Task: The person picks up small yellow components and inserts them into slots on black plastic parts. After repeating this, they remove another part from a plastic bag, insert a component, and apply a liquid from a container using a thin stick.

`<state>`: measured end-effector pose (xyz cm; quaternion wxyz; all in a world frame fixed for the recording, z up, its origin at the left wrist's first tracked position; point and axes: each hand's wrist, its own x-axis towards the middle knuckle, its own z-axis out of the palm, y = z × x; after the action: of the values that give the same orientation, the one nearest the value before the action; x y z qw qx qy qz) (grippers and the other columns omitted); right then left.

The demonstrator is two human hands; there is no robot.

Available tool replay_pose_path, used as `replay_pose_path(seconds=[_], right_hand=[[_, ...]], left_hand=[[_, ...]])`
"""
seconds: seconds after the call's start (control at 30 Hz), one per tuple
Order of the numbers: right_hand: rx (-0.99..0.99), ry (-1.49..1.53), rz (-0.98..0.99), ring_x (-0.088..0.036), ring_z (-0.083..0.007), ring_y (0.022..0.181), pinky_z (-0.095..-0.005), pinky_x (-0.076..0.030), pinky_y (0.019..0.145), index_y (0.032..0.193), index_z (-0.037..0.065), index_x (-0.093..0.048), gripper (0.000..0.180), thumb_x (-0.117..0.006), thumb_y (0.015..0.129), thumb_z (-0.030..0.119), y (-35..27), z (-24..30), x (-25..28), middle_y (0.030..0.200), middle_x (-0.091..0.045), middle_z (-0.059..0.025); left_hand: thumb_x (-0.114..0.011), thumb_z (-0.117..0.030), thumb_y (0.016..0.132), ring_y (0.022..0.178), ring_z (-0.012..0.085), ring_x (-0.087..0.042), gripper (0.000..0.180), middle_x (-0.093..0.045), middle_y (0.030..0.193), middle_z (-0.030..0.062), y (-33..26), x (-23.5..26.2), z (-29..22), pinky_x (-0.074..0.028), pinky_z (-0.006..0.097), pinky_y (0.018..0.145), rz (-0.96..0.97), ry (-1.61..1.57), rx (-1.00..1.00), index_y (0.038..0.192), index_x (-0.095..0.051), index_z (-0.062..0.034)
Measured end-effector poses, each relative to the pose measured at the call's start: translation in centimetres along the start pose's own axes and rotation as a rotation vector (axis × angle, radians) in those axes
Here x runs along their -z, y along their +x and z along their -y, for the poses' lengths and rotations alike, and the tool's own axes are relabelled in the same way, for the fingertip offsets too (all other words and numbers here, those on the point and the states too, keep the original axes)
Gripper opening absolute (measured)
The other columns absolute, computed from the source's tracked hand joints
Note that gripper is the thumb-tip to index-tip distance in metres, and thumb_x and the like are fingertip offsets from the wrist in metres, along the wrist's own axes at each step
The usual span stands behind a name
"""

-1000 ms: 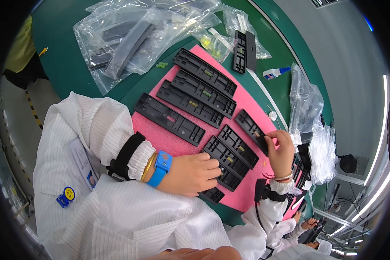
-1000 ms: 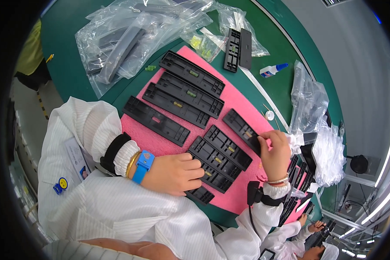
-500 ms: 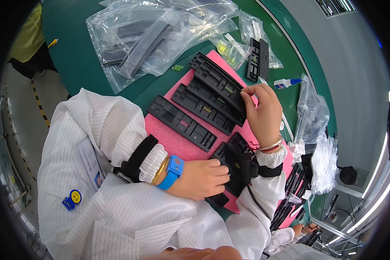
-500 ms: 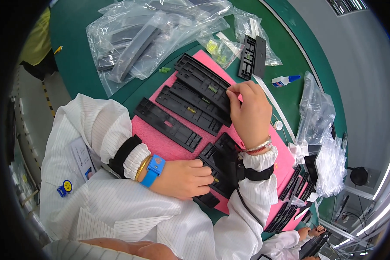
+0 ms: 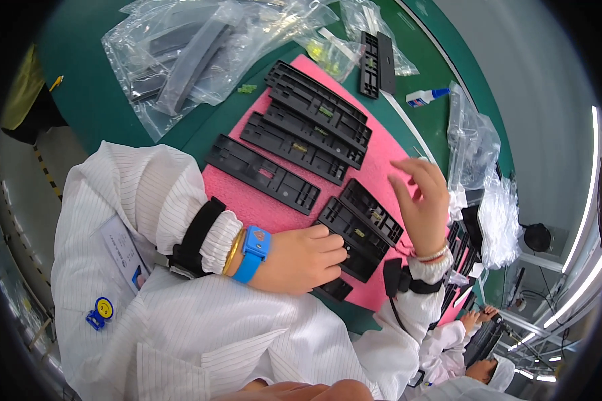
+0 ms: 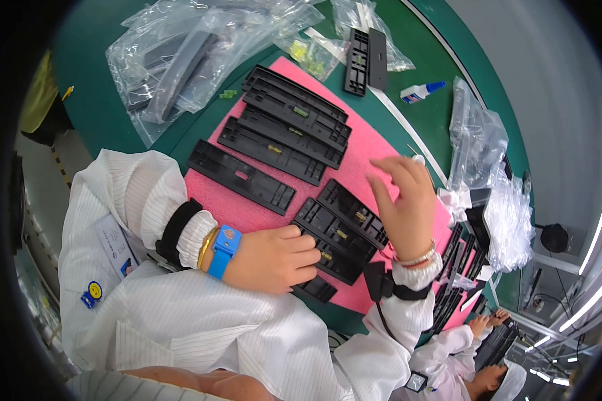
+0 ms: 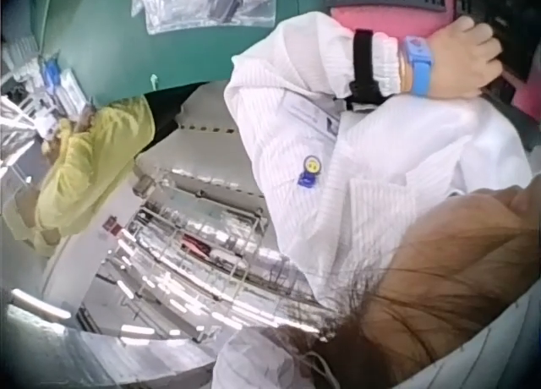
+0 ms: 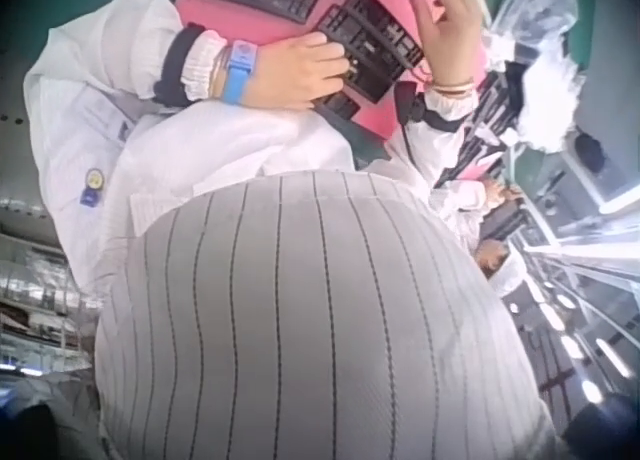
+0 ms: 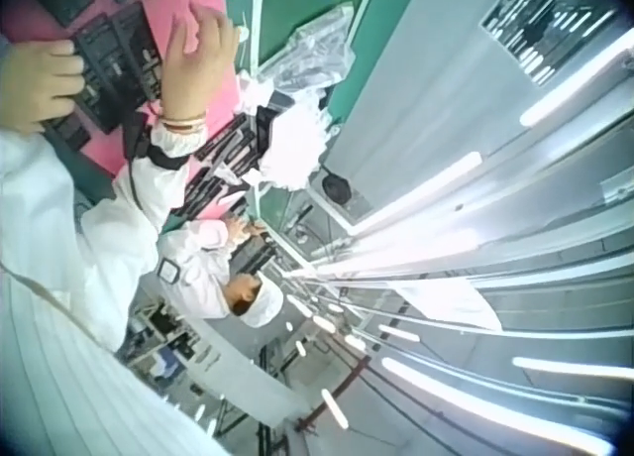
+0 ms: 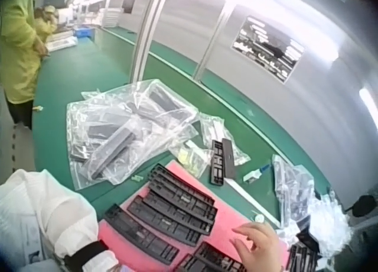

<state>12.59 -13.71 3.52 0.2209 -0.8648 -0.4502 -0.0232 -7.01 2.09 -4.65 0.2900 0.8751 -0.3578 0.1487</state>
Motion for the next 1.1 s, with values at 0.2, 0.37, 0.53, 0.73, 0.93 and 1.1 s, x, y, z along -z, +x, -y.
replay_pose_path(seconds=[0.2,0.37,0.53,0.73,0.93,1.1], right_hand=[[-0.086,0.127,0.159,-0.063,-0.0276,0.102,-0.0383,-0.052,0.087,0.111,0.006,-0.077,0.045,-0.092,0.069,0.013,-9.0,-1.3,2.3,0.116,-0.07,-0.0088],[-0.094,0.076,0.095,-0.061,-0.0298,0.107,-0.0402,-0.051,0.092,0.112,0.006,-0.076,0.043,-0.089,0.072,0.012,-11.3,-0.5,1.2,0.119,-0.068,-0.0093],[-0.14,0.042,0.03,-0.061,-0.0307,0.106,-0.0415,-0.05,0.094,0.11,0.006,-0.076,0.037,-0.086,0.074,0.008,-12.0,-0.8,0.8,0.115,-0.068,-0.0099],[-0.143,0.005,-0.046,-0.062,-0.0303,0.104,-0.043,-0.05,0.094,0.108,0.006,-0.075,0.034,-0.083,0.075,0.009,-11.7,-2.6,0.6,0.112,-0.067,-0.0086],[-0.146,-0.042,-0.153,-0.062,-0.0302,0.1,-0.0413,-0.051,0.089,0.109,0.006,-0.076,0.036,-0.086,0.075,0.012,-11.1,-3.0,-0.3,0.109,-0.068,-0.0092],[-0.084,0.075,-0.007,-0.062,-0.029,0.096,-0.0411,-0.05,0.084,0.109,0.008,-0.076,0.04,-0.089,0.073,0.018,-13.0,0.9,1.1,0.106,-0.068,-0.0082]], left_hand=[[-0.08,-0.035,0.07,0.1,0.02,-0.049,0.038,-0.054,0.099,0.0012,0.6,1.4,0.2,-0.039,0.034,0.084,0.094,0.013,-0.021,0.096,-0.062,-0.0136],[-0.085,-0.042,0.069,0.104,0.0207,-0.049,0.049,-0.053,0.102,0.0011,0.8,1.5,0.1,-0.039,0.035,0.086,0.16,0.038,-0.007,0.102,-0.062,-0.0147],[-0.086,-0.043,0.07,0.107,0.0222,-0.049,0.053,-0.053,0.105,0.0027,0.9,1.8,0.0,-0.039,0.037,0.088,0.19,0.032,0.0,0.109,-0.065,-0.0141],[-0.087,-0.039,0.07,0.108,0.0239,-0.05,0.058,-0.053,0.108,0.0035,1.0,1.8,0.0,-0.039,0.039,0.09,0.211,-0.016,0.016,0.118,-0.068,-0.0129],[-0.087,-0.04,0.07,0.107,0.0235,-0.05,0.061,-0.054,0.11,0.0032,1.1,1.9,0.2,-0.04,0.04,0.089,0.217,-0.036,0.024,0.121,-0.068,-0.0131],[-0.086,-0.04,0.071,0.107,0.023,-0.05,0.06,-0.054,0.111,0.0023,1.1,1.9,-0.2,-0.04,0.04,0.088,0.192,0.002,0.067,0.123,-0.069,-0.0145]])
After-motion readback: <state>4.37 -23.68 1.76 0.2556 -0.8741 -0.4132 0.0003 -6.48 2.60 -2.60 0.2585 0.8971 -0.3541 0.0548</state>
